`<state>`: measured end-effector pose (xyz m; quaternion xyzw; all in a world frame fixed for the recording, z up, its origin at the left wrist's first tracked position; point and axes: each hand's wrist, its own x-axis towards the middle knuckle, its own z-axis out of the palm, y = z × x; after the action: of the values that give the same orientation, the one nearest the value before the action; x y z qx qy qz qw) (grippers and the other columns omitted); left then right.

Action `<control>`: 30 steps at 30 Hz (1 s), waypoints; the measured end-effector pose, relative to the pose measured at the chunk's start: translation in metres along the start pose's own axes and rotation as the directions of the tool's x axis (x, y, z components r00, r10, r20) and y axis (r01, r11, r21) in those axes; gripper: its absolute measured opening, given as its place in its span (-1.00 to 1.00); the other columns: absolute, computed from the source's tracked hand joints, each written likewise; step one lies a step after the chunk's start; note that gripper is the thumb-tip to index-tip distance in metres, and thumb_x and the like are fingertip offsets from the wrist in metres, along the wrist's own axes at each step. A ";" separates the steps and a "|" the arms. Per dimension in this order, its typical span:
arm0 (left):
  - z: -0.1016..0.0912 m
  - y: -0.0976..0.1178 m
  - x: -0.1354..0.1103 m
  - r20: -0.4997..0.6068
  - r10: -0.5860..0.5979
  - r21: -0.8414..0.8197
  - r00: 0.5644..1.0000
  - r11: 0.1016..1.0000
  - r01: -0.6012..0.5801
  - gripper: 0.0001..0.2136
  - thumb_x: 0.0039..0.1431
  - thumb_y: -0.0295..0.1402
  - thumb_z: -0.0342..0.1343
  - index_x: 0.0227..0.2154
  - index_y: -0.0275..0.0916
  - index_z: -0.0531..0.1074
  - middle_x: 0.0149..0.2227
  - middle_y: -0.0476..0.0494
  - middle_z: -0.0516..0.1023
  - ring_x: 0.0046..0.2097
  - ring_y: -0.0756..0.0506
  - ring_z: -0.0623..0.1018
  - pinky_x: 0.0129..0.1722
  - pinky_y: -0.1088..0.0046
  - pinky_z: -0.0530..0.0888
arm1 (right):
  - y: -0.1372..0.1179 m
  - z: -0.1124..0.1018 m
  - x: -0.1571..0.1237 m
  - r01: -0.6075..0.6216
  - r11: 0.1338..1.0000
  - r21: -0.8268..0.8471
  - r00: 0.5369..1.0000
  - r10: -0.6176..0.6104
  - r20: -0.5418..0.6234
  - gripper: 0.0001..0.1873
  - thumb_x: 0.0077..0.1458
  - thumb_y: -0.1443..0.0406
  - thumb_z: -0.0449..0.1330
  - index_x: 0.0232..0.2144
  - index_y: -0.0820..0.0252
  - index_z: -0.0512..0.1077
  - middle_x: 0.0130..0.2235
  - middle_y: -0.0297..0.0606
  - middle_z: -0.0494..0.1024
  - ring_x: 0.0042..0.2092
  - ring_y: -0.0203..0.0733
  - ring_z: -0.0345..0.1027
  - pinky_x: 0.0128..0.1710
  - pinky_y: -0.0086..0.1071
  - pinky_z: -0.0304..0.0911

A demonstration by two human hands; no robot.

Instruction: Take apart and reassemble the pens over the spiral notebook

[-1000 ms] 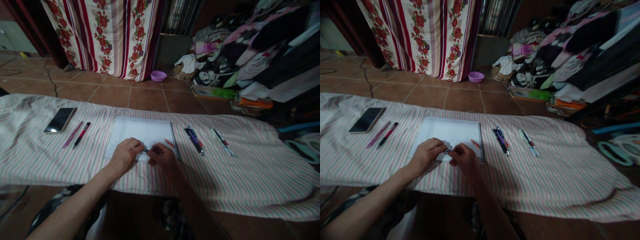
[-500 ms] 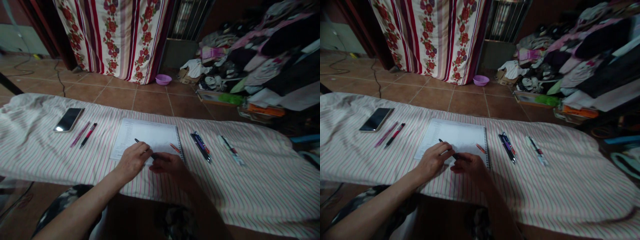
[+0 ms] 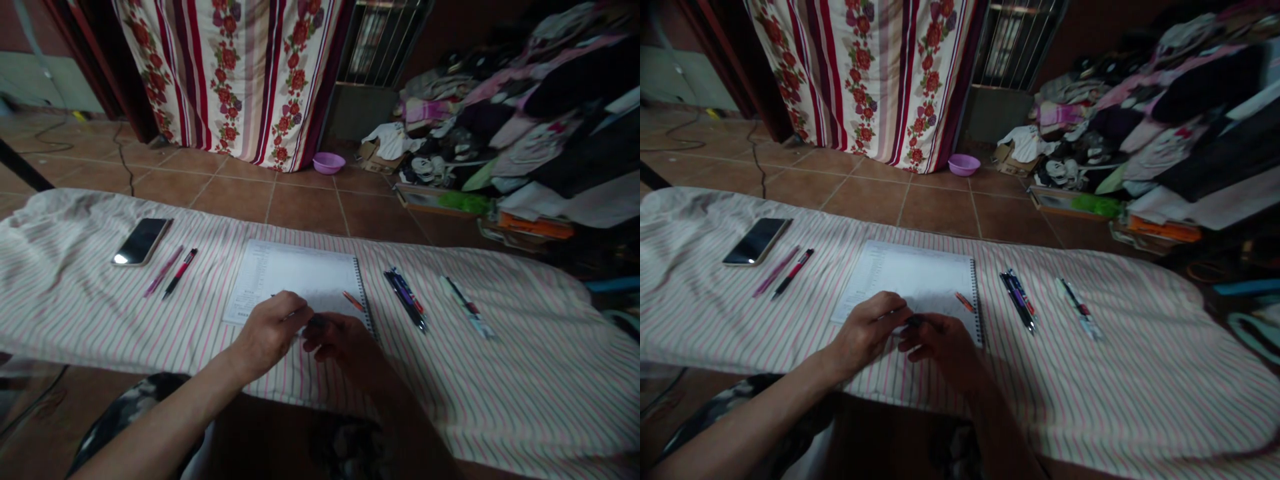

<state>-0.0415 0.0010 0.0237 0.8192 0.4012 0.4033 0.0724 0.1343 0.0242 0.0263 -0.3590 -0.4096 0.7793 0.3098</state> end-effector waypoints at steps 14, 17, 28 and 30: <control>0.011 -0.012 -0.002 -0.023 -0.007 0.110 1.000 0.994 0.009 -0.75 0.25 -0.44 -0.13 -0.07 -0.23 0.35 0.01 -0.25 0.37 0.08 -0.16 0.33 -0.02 0.26 0.39 | 0.017 0.015 0.012 0.099 0.986 0.132 0.968 -0.065 -0.241 -0.77 -0.22 0.13 0.36 -0.47 0.11 0.56 -0.43 -0.27 0.56 -0.38 -0.27 0.41 -0.28 -0.38 0.36; 0.014 -0.003 -0.003 -0.132 -0.086 0.042 0.987 0.995 0.093 -0.70 0.22 -0.49 -0.11 -0.01 -0.19 0.31 0.09 -0.27 0.29 0.15 -0.18 0.26 -0.03 0.23 0.40 | 0.017 0.011 0.015 0.132 0.978 0.159 0.962 -0.088 -0.259 -0.79 -0.21 0.15 0.35 -0.46 0.09 0.55 -0.38 -0.26 0.57 -0.35 -0.25 0.41 -0.24 -0.34 0.36; 0.012 0.005 0.017 0.329 -0.786 -0.922 0.523 -0.148 0.358 -0.72 -0.01 -0.36 0.23 -0.22 -0.37 0.43 -0.38 -0.14 0.50 -0.55 0.16 0.31 -0.65 0.70 0.18 | 0.020 0.013 0.015 0.057 0.978 0.200 0.958 0.002 -0.286 -0.72 -0.27 0.15 0.39 -0.47 0.20 0.54 -0.44 -0.28 0.57 -0.40 -0.33 0.41 -0.35 -0.48 0.35; 0.012 0.005 0.018 0.369 -0.802 -0.924 0.470 -0.260 0.282 -0.80 -0.06 -0.43 0.26 -0.34 -0.38 0.45 -0.41 -0.11 0.49 -0.51 0.15 0.36 -0.60 0.73 0.25 | 0.018 0.019 0.012 0.036 0.985 0.172 0.968 0.009 -0.252 -0.71 -0.26 0.16 0.39 -0.47 0.23 0.54 -0.46 -0.27 0.57 -0.42 -0.35 0.41 -0.37 -0.50 0.34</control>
<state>-0.0234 0.0128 0.0283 0.1516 0.3745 0.6198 0.6727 0.1093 0.0174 0.0152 -0.4235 -0.2995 0.7583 0.3949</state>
